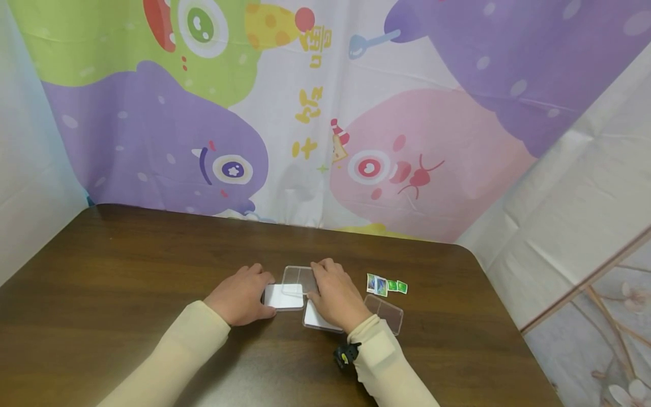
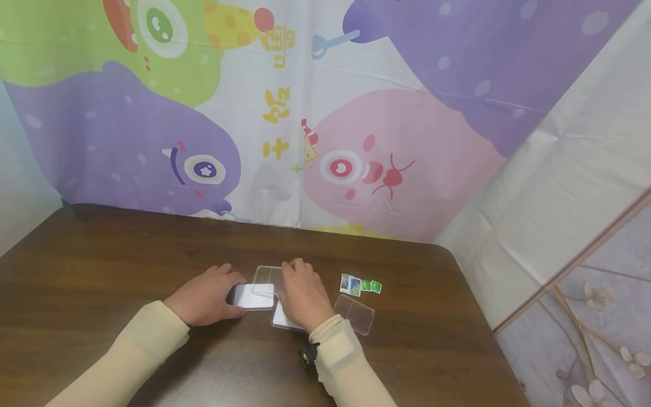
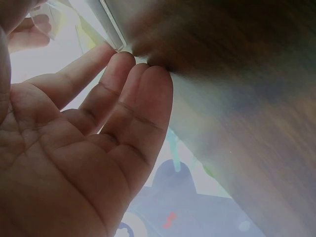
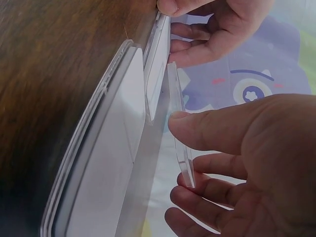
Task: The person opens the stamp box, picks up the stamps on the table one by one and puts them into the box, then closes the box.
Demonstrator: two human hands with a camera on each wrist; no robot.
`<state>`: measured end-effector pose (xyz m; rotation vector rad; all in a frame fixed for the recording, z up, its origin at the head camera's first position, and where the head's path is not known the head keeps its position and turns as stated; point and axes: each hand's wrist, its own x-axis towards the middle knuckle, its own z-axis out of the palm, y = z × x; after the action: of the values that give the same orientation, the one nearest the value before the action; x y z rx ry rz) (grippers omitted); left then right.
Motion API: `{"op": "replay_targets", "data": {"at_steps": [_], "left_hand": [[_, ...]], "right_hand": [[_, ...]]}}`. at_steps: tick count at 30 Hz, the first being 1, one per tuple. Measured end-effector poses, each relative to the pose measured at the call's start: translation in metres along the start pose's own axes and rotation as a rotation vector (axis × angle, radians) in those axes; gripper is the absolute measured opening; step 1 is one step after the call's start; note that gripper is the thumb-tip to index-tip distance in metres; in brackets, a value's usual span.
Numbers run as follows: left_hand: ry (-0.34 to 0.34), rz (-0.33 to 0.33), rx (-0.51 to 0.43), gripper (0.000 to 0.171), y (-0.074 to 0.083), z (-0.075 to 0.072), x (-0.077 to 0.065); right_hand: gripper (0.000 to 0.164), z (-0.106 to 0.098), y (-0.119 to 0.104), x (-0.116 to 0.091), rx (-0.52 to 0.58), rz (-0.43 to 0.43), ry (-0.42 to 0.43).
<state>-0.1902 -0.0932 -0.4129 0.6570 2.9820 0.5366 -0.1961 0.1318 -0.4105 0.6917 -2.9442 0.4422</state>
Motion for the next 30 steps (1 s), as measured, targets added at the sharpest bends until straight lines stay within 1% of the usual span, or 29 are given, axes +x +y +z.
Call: {"op": "replay_targets", "data": {"at_steps": [8, 21, 30], "left_hand": [[-0.011, -0.006, 0.007, 0.050, 0.0007, 0.0012, 0.0004], [0.002, 0.000, 0.009, 0.050, -0.0012, 0.0037, 0.0026], [0.003, 0.004, 0.004, 0.049, -0.0011, 0.0020, 0.0013]], "right_hand": [[0.057, -0.0016, 0.0010, -0.0010, 0.016, 0.025, -0.018], [0.055, -0.0033, 0.0042, -0.0013, 0.014, 0.030, -0.015], [0.057, -0.0038, 0.0057, -0.0016, -0.007, 0.033, -0.027]]}}
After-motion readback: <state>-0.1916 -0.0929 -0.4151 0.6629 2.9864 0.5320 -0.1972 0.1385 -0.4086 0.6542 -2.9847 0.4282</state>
